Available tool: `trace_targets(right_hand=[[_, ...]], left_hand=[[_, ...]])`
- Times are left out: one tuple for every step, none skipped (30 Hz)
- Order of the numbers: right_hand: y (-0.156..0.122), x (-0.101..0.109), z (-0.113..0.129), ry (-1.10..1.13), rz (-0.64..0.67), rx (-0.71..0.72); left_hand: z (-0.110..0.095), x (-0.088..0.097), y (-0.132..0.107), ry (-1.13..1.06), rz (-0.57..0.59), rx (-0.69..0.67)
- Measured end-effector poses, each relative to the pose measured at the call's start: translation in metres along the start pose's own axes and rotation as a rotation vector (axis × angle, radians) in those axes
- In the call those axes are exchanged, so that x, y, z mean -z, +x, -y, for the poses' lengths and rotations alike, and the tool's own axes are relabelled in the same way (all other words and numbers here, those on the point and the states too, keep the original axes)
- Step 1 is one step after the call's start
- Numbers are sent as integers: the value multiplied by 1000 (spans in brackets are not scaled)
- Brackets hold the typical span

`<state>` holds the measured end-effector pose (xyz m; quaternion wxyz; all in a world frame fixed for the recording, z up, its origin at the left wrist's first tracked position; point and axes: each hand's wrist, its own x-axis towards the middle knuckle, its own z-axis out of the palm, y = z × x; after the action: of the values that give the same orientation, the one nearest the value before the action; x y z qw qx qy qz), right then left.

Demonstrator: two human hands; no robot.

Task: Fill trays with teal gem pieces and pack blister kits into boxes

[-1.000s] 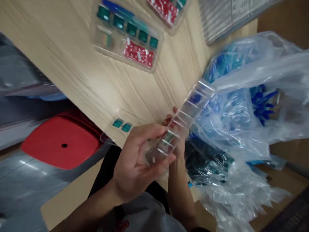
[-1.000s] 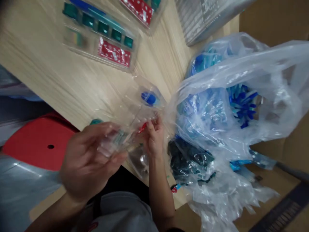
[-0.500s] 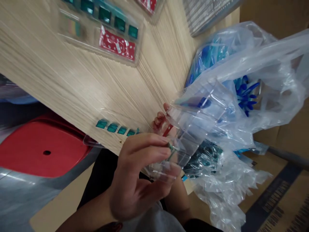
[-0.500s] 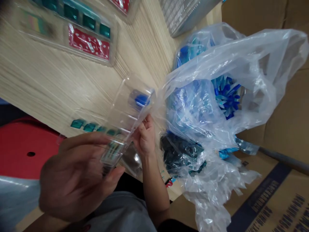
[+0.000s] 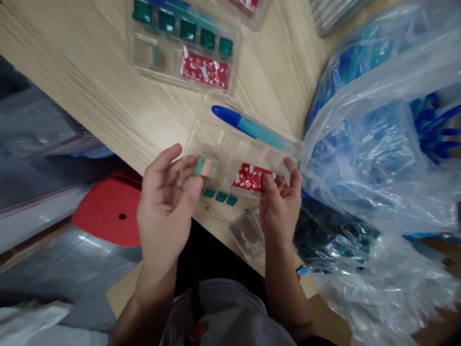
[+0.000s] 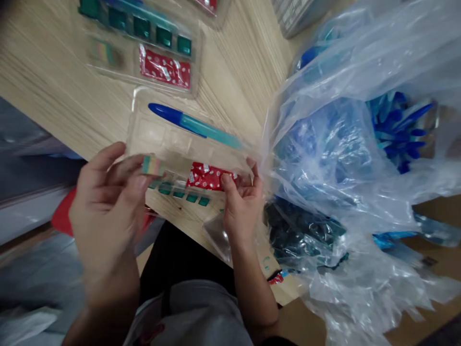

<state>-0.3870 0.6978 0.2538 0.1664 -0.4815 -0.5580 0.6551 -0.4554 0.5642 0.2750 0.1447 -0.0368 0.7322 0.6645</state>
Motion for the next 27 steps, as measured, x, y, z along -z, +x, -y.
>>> trace_targets(right_hand=[[2, -2, -4, -9, -17, 12], [5, -3, -7, -24, -34, 20], [8, -4, -10, -51, -48, 26], [11, -5, -12, -88, -54, 27], [13, -5, -13, -129, -54, 24], [15, -5, -13, -165, -42, 17], [16, -4, -13, -192, -22, 8], [16, -1, -12, -212, -4, 5], [15, 2, -12, -232, 10, 10], [13, 6, -13, -265, 22, 23], [11, 10, -14, -311, 33, 43], [8, 16, -15, -361, 43, 65], [4, 22, -16, -404, 51, 86], [-1, 28, -18, -435, 65, 103], [-8, 34, -19, -449, 83, 116], [-16, 39, -20, -451, 102, 123], [-25, 45, -20, -444, 117, 127], [-36, 51, -20, -435, 128, 126], [-49, 57, -19, -424, 134, 120], [-62, 63, -19, -409, 137, 108], [-76, 70, -19, -391, 137, 97], [-91, 78, -20, -373, 133, 89], [-105, 86, -22, -356, 120, 86], [-119, 93, -25, -344, 95, 87], [-134, 101, -29, -335, 54, 94], [-148, 107, -35, -329, -3, 100], [-163, 112, -41, -322, -72, 99]], left_hand=[[3, 4, 4, 57, -1, -24], [5, 9, 7, 132, -13, -50], [8, 15, 10, 225, -27, -73], [11, 22, 11, 330, -43, -92], [14, 28, 11, 437, -49, -97], [17, 35, 10, 534, -39, -93], [21, 41, 9, 612, -19, -85], [25, 47, 6, 670, 6, -74], [29, 51, 4, 707, 34, -64], [32, 54, 1, 728, 56, -62], [35, 55, -2, 739, 72, -63], [38, 56, -3, 742, 77, -66], [42, 57, -4, 740, 81, -65], [44, 57, -4, 734, 84, -64], [47, 58, -3, 728, 85, -65], [49, 59, -2, 726, 89, -68], [51, 61, 0, 727, 98, -74], [51, 63, 2, 730, 111, -79], [50, 65, 2, 739, 115, -82], [48, 67, 2, 755, 102, -88], [44, 68, 1, 773, 74, -106], [39, 68, -2, 787, 42, -139], [32, 65, -7, 792, 20, -189], [25, 60, -14, 785, 28, -250], [18, 54, -24, 765, 83, -317], [11, 46, -35, 737, 190, -380], [6, 38, -49, 708, 349, -430]])
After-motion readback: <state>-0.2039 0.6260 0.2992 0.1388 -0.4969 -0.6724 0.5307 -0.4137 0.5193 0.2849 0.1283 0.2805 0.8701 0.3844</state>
